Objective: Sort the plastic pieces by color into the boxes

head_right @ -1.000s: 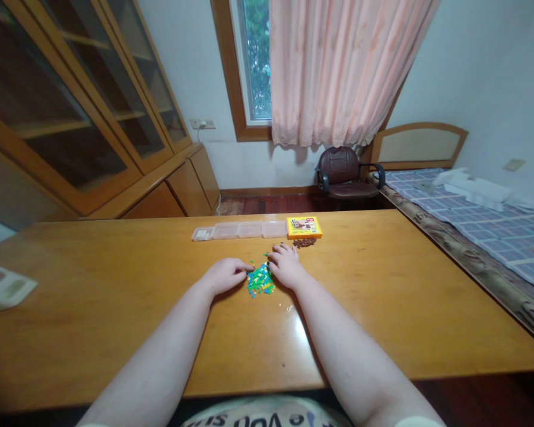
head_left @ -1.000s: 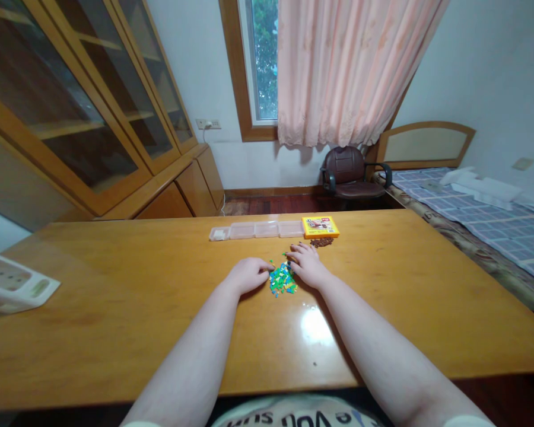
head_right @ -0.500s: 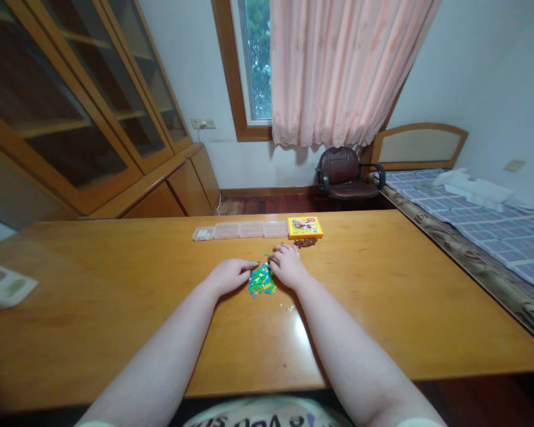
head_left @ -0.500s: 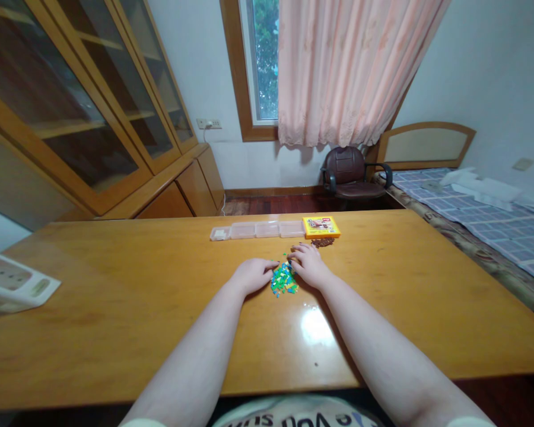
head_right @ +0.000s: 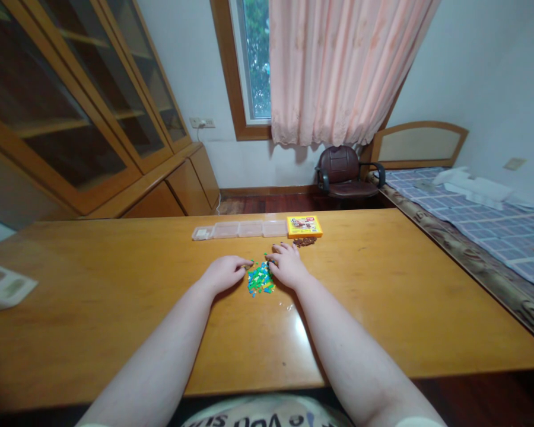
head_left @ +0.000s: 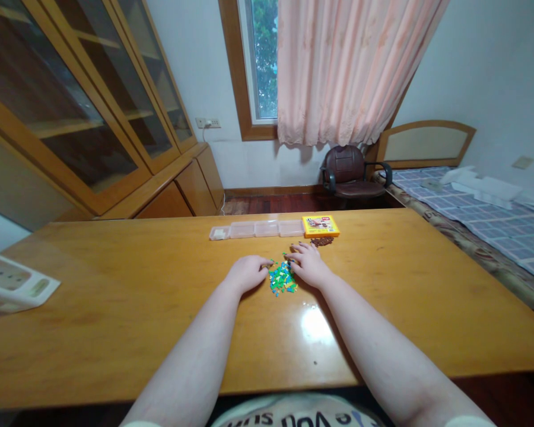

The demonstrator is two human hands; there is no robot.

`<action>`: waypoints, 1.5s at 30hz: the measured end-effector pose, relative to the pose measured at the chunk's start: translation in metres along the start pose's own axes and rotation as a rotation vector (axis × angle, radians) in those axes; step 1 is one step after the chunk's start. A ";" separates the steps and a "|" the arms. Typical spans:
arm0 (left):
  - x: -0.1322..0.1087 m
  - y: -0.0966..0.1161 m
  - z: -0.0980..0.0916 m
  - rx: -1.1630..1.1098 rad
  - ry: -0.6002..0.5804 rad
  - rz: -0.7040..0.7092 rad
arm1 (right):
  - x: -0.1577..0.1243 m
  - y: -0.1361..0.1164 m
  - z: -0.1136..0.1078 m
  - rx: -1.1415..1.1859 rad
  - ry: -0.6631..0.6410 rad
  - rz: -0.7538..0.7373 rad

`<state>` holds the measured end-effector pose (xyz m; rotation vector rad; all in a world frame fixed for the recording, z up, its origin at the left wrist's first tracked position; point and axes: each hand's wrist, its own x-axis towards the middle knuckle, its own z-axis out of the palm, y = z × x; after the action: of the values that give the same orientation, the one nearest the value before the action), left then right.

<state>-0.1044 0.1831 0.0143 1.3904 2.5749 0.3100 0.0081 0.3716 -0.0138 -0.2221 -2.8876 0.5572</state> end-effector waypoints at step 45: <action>0.000 0.001 0.000 -0.033 0.001 -0.006 | 0.001 -0.002 -0.004 0.014 0.030 -0.026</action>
<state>-0.1038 0.1830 0.0145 1.3715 2.5623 0.3502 0.0079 0.3712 -0.0093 -0.1887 -2.8525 0.5651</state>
